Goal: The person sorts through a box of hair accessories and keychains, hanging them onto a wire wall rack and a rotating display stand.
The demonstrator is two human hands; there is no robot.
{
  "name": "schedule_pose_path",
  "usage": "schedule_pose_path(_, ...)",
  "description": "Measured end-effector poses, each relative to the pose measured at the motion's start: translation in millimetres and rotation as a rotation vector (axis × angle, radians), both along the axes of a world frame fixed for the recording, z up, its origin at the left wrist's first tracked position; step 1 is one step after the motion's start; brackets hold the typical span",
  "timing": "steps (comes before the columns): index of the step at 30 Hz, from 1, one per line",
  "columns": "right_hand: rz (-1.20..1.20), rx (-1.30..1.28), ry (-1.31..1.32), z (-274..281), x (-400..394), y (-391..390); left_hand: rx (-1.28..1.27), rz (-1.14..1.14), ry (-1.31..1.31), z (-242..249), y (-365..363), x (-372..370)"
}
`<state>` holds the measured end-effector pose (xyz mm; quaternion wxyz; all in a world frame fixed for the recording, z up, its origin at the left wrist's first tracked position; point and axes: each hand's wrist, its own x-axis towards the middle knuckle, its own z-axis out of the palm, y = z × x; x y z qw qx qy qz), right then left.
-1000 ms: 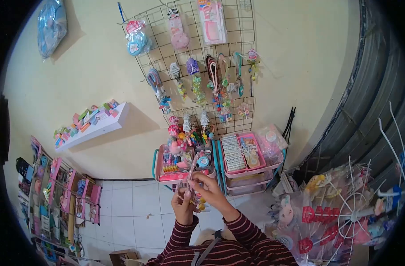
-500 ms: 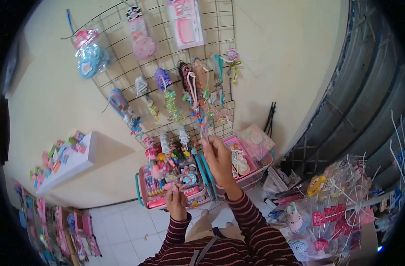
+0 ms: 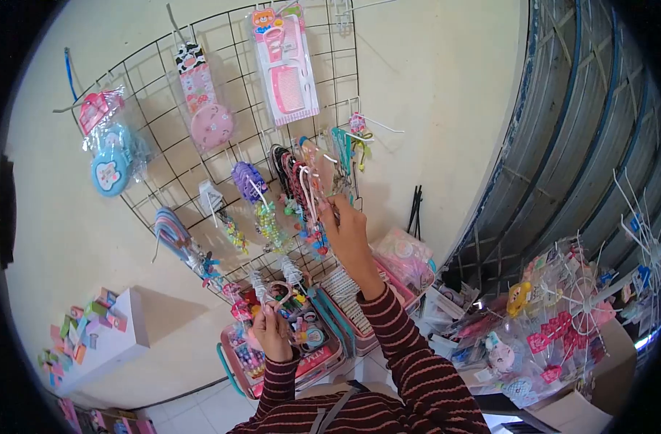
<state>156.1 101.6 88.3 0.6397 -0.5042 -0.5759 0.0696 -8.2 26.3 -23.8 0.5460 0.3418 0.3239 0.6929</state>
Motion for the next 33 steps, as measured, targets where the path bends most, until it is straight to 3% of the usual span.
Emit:
schedule_pose_path(6, -0.084, -0.119, -0.138, -37.2, -5.7, 31.1, 0.027, -0.081, 0.046, -0.7, 12.3, -4.8)
schedule_pose_path(8, -0.191, 0.191, -0.15, -48.4, -10.5, 31.2, 0.035, -0.085, 0.051, 3.1, 14.0, -3.5)
schedule_pose_path(9, -0.192, 0.183, -0.15, -50.1, -12.9, 22.9, 0.039, -0.113, 0.027, 3.5, 15.2, -3.9)
schedule_pose_path(11, -0.195, 0.143, 0.106, -58.6, -21.9, -8.9, 0.063, -0.153, -0.015, 2.5, 16.5, -4.8)
schedule_pose_path(13, 0.087, 0.035, 0.374, -81.8, -34.6, -34.1, 0.063, -0.158, 0.011, -2.5, 18.7, -3.6)
schedule_pose_path(15, 0.286, -0.148, 0.33, -94.5, -48.0, -55.3, 0.06, -0.184, 0.043, -8.6, 21.0, -2.1)
schedule_pose_path(16, 0.277, -0.151, 0.332, -93.1, -51.1, -57.9, 0.056, -0.193, 0.042, -9.5, 20.6, -1.3)
schedule_pose_path(18, 0.576, -0.349, 0.798, -86.1, -58.7, -65.9, 0.043, -0.263, -0.006, -9.9, 18.1, 0.4)
schedule_pose_path(22, 0.599, -0.304, 0.691, -65.8, -40.3, -60.1, -0.018, -0.342, -0.011, -12.9, 15.1, 4.6)
schedule_pose_path(24, 0.549, -0.242, 0.501, -44.1, -30.8, -55.4, 0.059, -0.322, 0.215, -1.0, 15.8, 13.6)
schedule_pose_path(25, 0.545, -0.238, 0.499, -35.3, -24.9, -49.7, 0.117, -0.422, 0.196, 5.1, 18.8, 17.1)
schedule_pose_path(29, 0.186, 0.031, 0.215, 6.5, -4.0, -19.6, 0.401, -0.463, 0.427, 31.5, 42.9, 40.1)
schedule_pose_path(33, 0.22, 0.087, 0.325, 21.7, 10.7, 17.4, 0.491, -0.338, 0.363, 51.8, 66.6, 69.3)
